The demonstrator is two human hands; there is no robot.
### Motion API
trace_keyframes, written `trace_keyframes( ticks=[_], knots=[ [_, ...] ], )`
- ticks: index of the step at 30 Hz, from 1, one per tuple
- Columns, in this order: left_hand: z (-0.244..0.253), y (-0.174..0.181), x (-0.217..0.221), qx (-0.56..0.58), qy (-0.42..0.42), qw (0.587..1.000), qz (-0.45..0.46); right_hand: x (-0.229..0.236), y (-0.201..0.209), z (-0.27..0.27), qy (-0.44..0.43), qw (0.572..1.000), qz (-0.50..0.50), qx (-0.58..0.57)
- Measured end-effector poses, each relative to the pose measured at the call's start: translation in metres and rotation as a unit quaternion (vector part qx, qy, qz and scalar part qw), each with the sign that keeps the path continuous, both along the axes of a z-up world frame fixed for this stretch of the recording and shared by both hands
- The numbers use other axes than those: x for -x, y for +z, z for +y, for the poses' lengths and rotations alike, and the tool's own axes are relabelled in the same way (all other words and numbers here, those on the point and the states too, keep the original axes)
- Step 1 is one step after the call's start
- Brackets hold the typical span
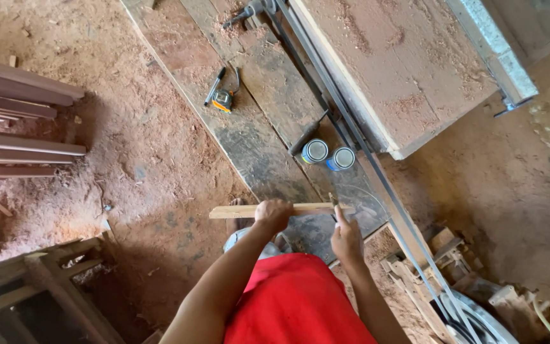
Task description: The person assembles a wooden frame by fitting a piece of wood into a jig on a workbench. They then move to a table saw, pick up a separate wooden plank, and apply wood glue to its surface using a small brush.
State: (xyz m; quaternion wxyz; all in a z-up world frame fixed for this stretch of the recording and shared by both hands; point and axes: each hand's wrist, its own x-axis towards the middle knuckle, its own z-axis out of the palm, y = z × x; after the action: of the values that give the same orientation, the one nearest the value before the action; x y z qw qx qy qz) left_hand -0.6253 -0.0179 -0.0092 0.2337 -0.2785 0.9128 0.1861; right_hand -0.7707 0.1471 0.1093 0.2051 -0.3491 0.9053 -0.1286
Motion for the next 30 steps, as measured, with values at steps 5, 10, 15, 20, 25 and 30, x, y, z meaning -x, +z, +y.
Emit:
trace_keyframes(
  ticks=[5,10,15,20,25,30],
  knots=[
    [0.034,-0.065,-0.014,0.254,0.015,0.944,0.211,-0.021,-0.02,0.011,0.017,0.996,0.049,-0.072],
    [0.054,-0.117,-0.013,0.47,0.034,0.826,0.309,-0.028,0.0,0.016,0.039,0.991,0.014,-0.125],
    [0.044,-0.059,-0.005,0.295,0.072,0.93,0.207,-0.028,0.014,0.025,0.043,0.986,-0.042,-0.157],
    [0.024,-0.013,-0.004,0.218,0.078,0.949,0.214,-0.036,0.072,0.042,0.023,0.979,-0.139,-0.148],
    [0.034,-0.054,0.0,0.414,0.087,0.835,0.352,-0.03,0.118,0.009,-0.131,0.974,-0.185,-0.021],
    [0.037,-0.053,-0.002,0.401,0.087,0.852,0.325,-0.011,0.035,0.004,-0.101,0.991,-0.066,0.059]
  ],
)
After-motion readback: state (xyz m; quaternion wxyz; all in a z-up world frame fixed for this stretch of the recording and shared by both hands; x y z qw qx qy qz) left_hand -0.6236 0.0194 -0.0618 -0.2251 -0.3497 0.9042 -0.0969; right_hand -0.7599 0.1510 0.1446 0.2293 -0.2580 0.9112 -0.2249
